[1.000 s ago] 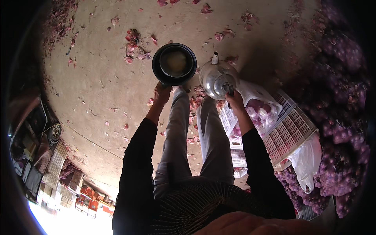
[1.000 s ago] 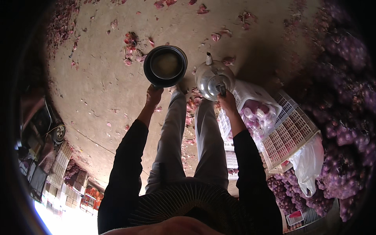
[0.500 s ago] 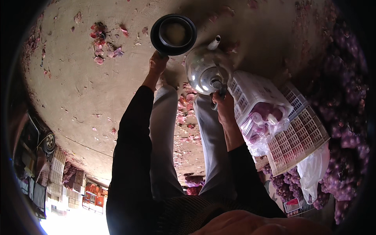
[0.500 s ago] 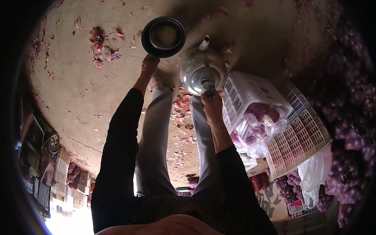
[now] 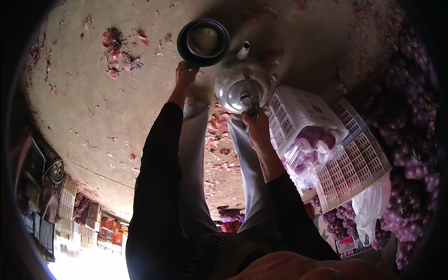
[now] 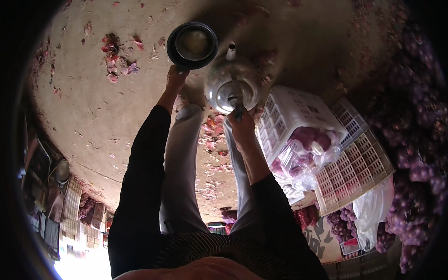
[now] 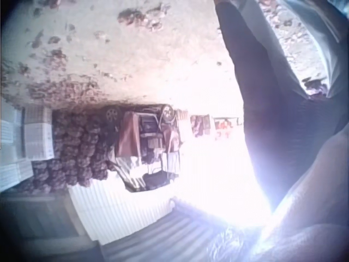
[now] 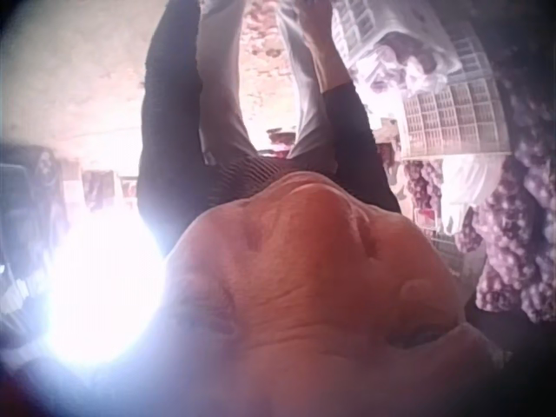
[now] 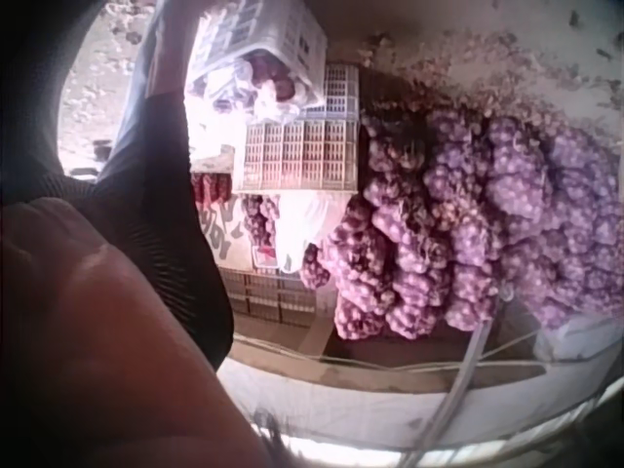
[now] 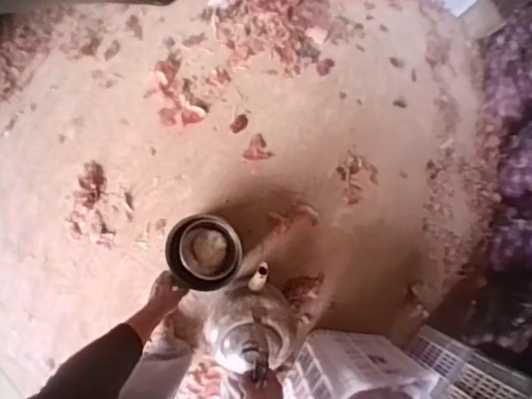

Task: The person scoops a white substance from a container into a metal pot, then pours water from a kettle into the pot. They walk to an indoor area and place the pot on a small electric hot plate, then turn it on.

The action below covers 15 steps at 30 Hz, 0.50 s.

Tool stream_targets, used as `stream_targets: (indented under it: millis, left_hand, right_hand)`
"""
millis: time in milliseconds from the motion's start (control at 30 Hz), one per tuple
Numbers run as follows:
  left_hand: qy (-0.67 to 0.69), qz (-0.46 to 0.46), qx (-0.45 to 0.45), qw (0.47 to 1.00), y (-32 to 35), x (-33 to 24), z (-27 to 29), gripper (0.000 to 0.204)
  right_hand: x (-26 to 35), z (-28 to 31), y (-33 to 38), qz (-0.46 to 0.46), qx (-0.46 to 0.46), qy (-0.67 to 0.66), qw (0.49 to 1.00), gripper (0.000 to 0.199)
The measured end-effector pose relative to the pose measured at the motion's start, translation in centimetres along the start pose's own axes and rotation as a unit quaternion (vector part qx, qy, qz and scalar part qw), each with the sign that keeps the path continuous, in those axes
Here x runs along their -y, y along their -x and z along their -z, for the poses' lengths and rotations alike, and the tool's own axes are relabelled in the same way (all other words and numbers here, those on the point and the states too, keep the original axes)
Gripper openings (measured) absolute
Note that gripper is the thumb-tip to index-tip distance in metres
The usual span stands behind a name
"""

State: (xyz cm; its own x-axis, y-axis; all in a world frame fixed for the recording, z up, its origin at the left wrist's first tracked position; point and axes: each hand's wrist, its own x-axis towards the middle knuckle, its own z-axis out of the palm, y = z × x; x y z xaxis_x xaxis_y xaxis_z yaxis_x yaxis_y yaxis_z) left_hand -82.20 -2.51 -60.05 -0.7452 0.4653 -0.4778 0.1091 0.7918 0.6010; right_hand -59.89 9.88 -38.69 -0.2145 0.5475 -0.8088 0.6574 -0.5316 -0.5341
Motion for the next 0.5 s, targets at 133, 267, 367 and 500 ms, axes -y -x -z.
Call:
stream_targets:
  millis: [133, 267, 367, 500]
  left_hand:
    - [-0.087, 0.059, -0.073, 0.992, 1.9, -4.8, 1.5, 0.041]
    - [0.026, 0.121, -0.043, 0.991, -0.1, -8.7, 2.0, 0.052]
    - [-0.054, 0.171, -0.005, 0.984, -2.8, -9.6, 1.4, 0.057]
    - [-0.115, 0.272, 0.038, 0.955, -5.3, -9.8, 1.4, 0.049]
  right_hand:
    - [-0.3, 0.9, 0.0, -0.024, 0.002, -0.02, 0.999, 0.01]
    - [-0.3, 1.1, 0.9, -0.053, 0.025, -0.085, 0.995, 0.009]
    - [-0.2, 1.4, 1.9, -0.036, 0.021, -0.047, 0.998, 0.011]
    - [-0.2, 2.1, 3.4, -0.031, 0.009, -0.034, 0.999, 0.015]
